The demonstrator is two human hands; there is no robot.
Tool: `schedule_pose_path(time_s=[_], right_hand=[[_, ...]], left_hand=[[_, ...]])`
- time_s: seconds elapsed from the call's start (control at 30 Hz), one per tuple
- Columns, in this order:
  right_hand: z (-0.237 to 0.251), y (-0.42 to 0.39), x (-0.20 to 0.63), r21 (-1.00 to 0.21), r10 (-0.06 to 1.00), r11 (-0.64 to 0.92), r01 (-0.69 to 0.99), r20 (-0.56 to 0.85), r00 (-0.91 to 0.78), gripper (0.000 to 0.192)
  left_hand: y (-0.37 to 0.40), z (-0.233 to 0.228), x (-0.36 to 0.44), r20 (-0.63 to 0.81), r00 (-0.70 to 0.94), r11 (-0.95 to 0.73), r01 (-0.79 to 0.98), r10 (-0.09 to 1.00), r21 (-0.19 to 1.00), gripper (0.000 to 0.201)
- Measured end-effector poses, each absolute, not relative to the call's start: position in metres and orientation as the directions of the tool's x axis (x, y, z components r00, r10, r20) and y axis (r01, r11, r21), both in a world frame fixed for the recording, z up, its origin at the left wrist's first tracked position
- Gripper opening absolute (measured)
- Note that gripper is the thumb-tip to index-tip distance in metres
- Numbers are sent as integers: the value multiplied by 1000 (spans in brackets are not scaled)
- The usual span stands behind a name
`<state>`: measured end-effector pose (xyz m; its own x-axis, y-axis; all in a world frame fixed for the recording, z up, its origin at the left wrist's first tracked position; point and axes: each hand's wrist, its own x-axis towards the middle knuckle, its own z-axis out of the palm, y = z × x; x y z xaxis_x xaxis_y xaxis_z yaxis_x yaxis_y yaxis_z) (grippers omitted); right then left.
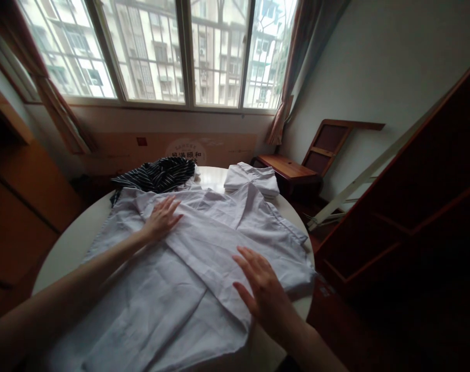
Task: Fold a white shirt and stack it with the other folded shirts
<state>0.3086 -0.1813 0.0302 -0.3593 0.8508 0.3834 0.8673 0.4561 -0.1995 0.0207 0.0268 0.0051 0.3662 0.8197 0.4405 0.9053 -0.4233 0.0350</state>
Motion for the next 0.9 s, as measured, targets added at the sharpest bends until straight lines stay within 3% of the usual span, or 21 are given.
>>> schedule_pose_path(time_s=[0.13,0.27,0.37,0.5,0.63,0.73,0.83,0.9], right_hand=[[4,-186,308,-145,867,486,862,201,-456,51],[-24,-185,357,-80,959,223,972,197,-203,53],[-36,-187,397,-34,965,-16,999,261,25,62],[-40,-194,420,-3,954,-123,992,275,120,65],[-32,-195,416,17,954,-125,992,276,116,64],[-14,-193,404,25,912,-79,997,406,62,61],[6,-193,380,-18,850,101,995,521,-77,56],[16,-196,360,-77,841,317,945,483,-243,53]], left_hand=[[33,-3,12,263,195,-229,967,945,107,59],[38,-3,6,217,160,-188,976,963,114,61],[36,-3,6,229,168,-197,974,959,112,60],[32,-4,6,263,169,-207,970,950,125,58],[31,-4,3,338,168,-229,962,926,148,54],[24,-2,1,397,162,-251,950,903,185,52],[-1,7,4,421,260,-378,898,869,225,53],[-33,19,8,432,417,-550,797,800,250,51]])
